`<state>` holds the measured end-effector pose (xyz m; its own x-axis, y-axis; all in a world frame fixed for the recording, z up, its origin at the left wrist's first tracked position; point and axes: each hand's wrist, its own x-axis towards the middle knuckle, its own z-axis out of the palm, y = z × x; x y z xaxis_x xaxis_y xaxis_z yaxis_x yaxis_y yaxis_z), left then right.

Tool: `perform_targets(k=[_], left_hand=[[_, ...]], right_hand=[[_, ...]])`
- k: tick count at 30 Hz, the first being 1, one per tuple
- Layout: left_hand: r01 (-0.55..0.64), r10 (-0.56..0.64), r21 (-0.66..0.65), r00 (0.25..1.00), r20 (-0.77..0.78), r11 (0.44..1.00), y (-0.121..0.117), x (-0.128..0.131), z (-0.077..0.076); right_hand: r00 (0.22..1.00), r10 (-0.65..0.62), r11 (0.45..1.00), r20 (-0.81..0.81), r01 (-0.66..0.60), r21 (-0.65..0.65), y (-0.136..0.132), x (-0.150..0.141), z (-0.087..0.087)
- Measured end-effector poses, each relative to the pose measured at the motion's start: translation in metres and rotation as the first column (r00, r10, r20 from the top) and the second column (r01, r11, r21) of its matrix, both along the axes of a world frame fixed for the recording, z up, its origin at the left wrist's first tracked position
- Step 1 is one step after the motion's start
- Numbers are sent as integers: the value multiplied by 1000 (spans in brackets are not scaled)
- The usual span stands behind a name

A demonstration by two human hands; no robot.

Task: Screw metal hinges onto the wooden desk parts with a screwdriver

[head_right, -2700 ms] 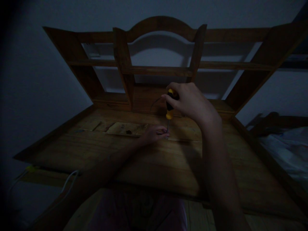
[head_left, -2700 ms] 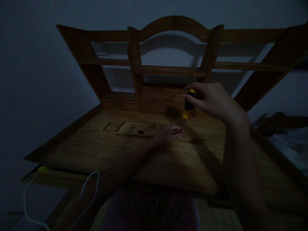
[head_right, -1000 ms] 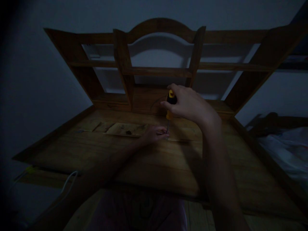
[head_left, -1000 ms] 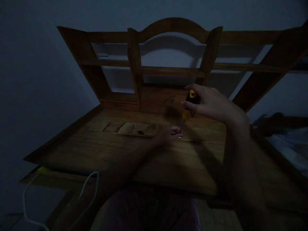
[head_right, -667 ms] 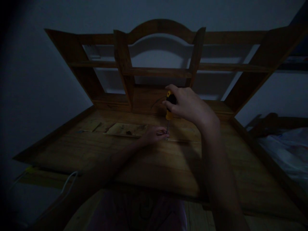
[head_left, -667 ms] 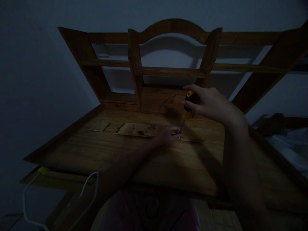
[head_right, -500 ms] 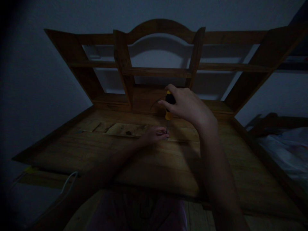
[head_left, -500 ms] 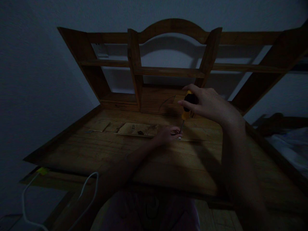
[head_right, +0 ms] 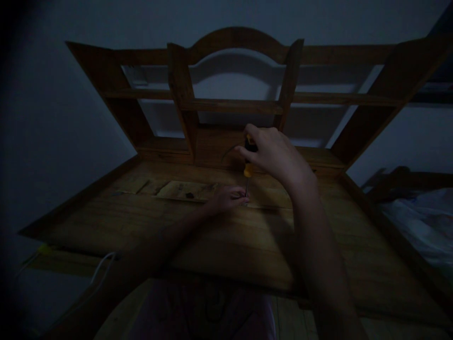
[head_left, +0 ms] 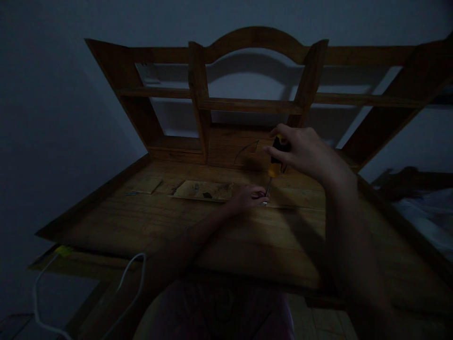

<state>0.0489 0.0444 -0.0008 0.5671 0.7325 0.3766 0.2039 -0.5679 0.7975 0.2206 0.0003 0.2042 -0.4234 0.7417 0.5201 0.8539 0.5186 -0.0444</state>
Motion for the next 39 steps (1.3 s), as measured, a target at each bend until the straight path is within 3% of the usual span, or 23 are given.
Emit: perform_targets(k=[6, 12, 16, 27, 32, 36, 39], left_hand=[[16, -16, -17, 1000, -2, 1000, 2, 1, -1], [-1, 2, -27, 1000, 21, 1000, -1, 1, 1], [-6, 6, -25, 1000, 14, 1000, -2, 1, 2], [-19, 19, 30, 1000, -3, 999, -3, 0, 4], [-19, 21, 71, 999, -32, 997, -2, 0, 6], [-2, 7, 165, 1000, -26, 986, 1, -1, 7], [18, -16, 159, 1000, -14, 987, 3, -2, 5]], right_hand=[[995, -95, 994, 2, 95, 55, -2, -2, -1], [997, 73, 997, -19, -74, -22, -3, -3, 1], [996, 82, 996, -28, -83, -36, -4, 0, 4], [997, -75, 997, 3, 75, -1, -4, -1, 2], [999, 31, 996, -15, -32, -89, -10, 2, 9], [997, 70, 993, -36, -73, -93, -10, 6, 10], [996, 76, 993, -45, -79, -85, -7, 6, 8]])
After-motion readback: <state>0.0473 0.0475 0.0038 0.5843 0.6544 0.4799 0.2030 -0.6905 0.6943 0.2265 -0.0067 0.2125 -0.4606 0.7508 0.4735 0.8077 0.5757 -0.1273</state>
